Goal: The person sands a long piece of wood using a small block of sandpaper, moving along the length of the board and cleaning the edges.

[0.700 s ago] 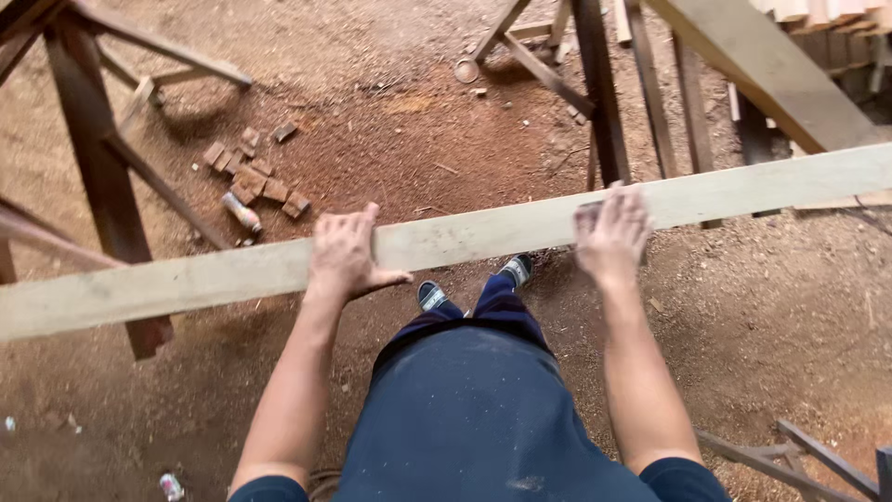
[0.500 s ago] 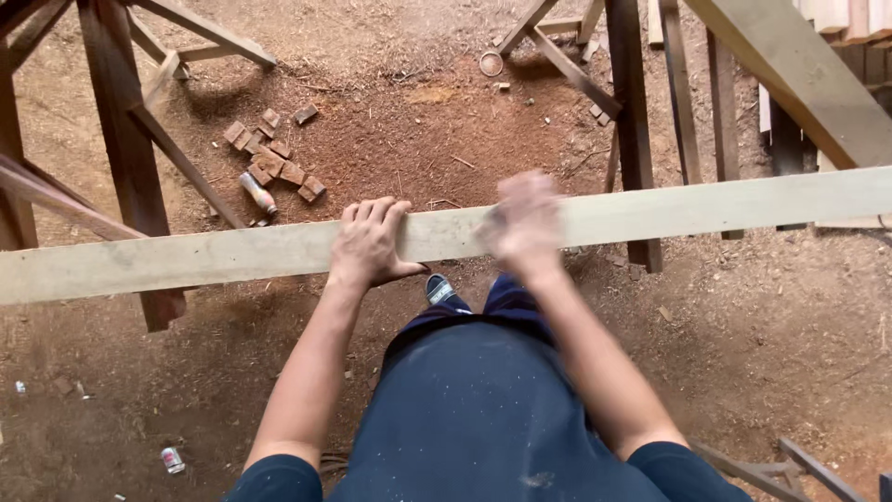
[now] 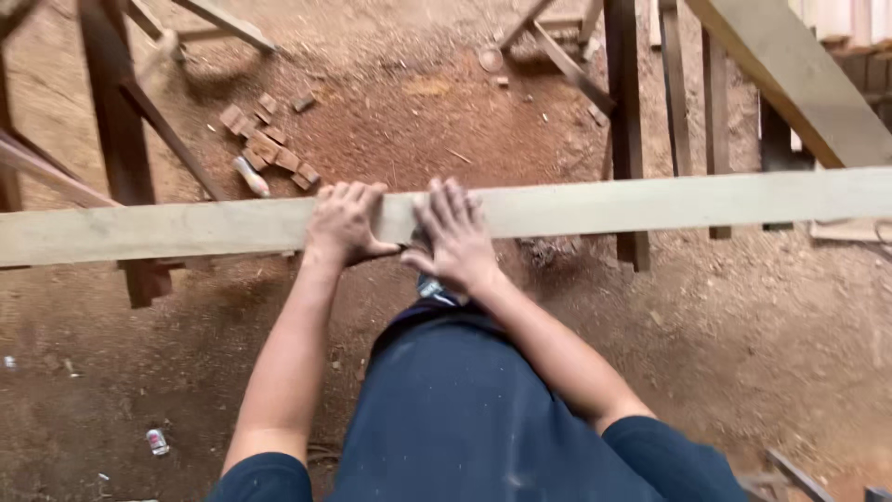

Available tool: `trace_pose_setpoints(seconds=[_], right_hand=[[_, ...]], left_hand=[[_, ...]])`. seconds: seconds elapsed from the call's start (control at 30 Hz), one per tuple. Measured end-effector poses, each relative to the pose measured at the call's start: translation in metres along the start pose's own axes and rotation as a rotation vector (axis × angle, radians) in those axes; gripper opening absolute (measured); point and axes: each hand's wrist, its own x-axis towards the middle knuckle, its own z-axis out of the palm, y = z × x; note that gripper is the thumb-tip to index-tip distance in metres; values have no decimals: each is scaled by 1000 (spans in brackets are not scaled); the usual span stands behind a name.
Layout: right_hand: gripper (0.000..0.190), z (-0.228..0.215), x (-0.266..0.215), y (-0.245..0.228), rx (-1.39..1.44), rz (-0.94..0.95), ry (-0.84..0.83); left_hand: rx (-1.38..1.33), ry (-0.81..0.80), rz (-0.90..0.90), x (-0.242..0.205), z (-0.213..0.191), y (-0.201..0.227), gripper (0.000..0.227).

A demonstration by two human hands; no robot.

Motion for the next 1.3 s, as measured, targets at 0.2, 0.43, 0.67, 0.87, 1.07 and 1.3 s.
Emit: trace_pose_setpoints(seconds=[0.2, 0.43, 0.67, 0.87, 1.07, 1.3], right_hand=[[77, -88, -46, 110, -93, 432, -363], [70, -147, -41, 150, -98, 875, -384], [70, -40, -7, 23, -188, -30, -156], [73, -77, -40, 83, -167, 631, -489], [103, -33, 37, 33, -171, 737, -685], [93, 25, 16, -32, -621, 215, -378]], left_hand=[[69, -130, -55, -11, -4, 4, 104], [63, -214, -108, -4, -3, 8, 104], [-4, -39, -54, -6, -1, 6, 106], [-75, -176, -82, -6, -18, 11, 103], [-94, -147, -46, -6, 4, -6, 91], [-181, -3, 25, -7, 23, -15, 111]])
